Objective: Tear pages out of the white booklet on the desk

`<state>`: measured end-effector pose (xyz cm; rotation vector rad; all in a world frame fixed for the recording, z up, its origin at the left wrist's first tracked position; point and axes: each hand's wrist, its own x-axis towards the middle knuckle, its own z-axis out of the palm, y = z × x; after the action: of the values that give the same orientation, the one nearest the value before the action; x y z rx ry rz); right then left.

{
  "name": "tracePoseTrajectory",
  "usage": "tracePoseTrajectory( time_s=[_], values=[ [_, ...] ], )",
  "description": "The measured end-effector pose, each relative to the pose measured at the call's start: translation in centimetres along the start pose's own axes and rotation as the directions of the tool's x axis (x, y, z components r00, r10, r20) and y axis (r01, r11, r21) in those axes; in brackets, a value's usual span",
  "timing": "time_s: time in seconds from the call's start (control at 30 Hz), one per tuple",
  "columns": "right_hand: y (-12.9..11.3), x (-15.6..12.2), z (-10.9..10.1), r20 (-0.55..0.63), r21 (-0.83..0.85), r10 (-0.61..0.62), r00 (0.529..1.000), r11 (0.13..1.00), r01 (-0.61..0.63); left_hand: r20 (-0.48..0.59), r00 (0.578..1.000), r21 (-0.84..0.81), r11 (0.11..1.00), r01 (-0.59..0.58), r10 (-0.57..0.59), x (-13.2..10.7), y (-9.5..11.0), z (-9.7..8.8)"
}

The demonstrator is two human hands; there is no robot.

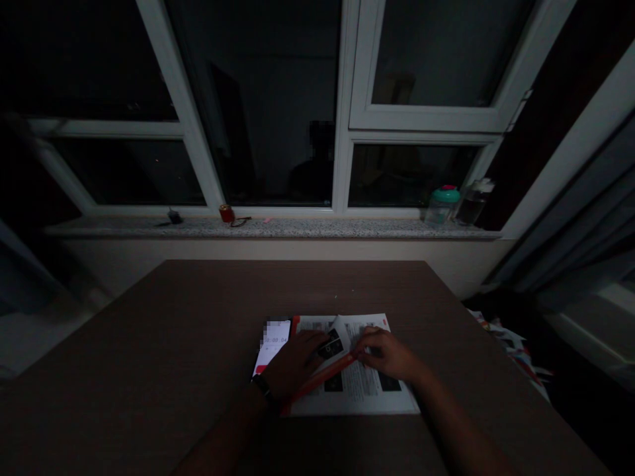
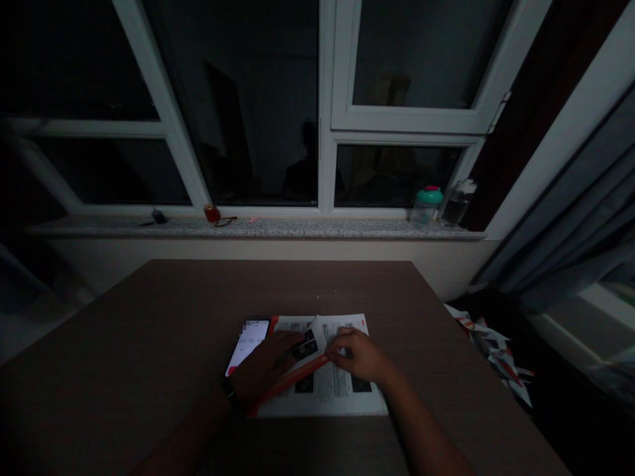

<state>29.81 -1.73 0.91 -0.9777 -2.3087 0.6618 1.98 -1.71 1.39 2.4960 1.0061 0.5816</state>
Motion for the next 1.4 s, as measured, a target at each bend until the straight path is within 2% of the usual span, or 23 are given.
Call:
tracePoseTrajectory(
  time_s=[0.13, 0.3, 0.47, 0.67, 0.87, 1.17, 1.4],
  values=[
    [-0.3, 0.2, 0.2, -0.032, -0.005, -0.006, 0.999, 1.0, 0.006, -0.001, 1.0, -0.018, 1.0, -0.013, 0.013, 0.0, -0.2, 0.3],
    [-1.4, 0.8, 1.3, -0.206, 0.025, 0.063, 0.977, 0.998, -0.059, -0.012, 1.0, -0.028, 0.999, -0.017, 0.017, 0.0, -0.1, 0.4],
    [-2.8, 1.8, 2.9, -0.269, 0.07, 0.103, 0.958, 0.994, -0.087, -0.021, 0.998, -0.021, 0.998, -0.051, 0.051, 0.2, 0.5, 0.2],
    [-4.0, 2.7, 4.1, -0.261, -0.093, 0.083, 0.962, 0.989, -0.111, -0.007, 0.998, 0.036, 0.997, -0.067, 0.068, 0.1, 0.4, 0.3],
    [-4.8, 3.2, 4.9, -0.285, -0.167, 0.088, 0.954, 0.976, -0.14, -0.028, 0.998, 0.041, 0.997, -0.06, 0.061, -0.2, 0.5, 0.6],
    [-3.8, 3.0, 6.4, -0.31, -0.253, 0.071, 0.948, 0.955, -0.154, -0.048, 0.997, 0.055, 0.997, -0.055, 0.058, -0.5, 0.2, 0.5],
    [-3.4, 2.8, 6.9, -0.296, -0.277, 0.062, 0.953, 0.949, -0.148, -0.079, 0.996, 0.096, 0.995, -0.04, 0.048, -0.8, -0.9, 1.3]
  ],
)
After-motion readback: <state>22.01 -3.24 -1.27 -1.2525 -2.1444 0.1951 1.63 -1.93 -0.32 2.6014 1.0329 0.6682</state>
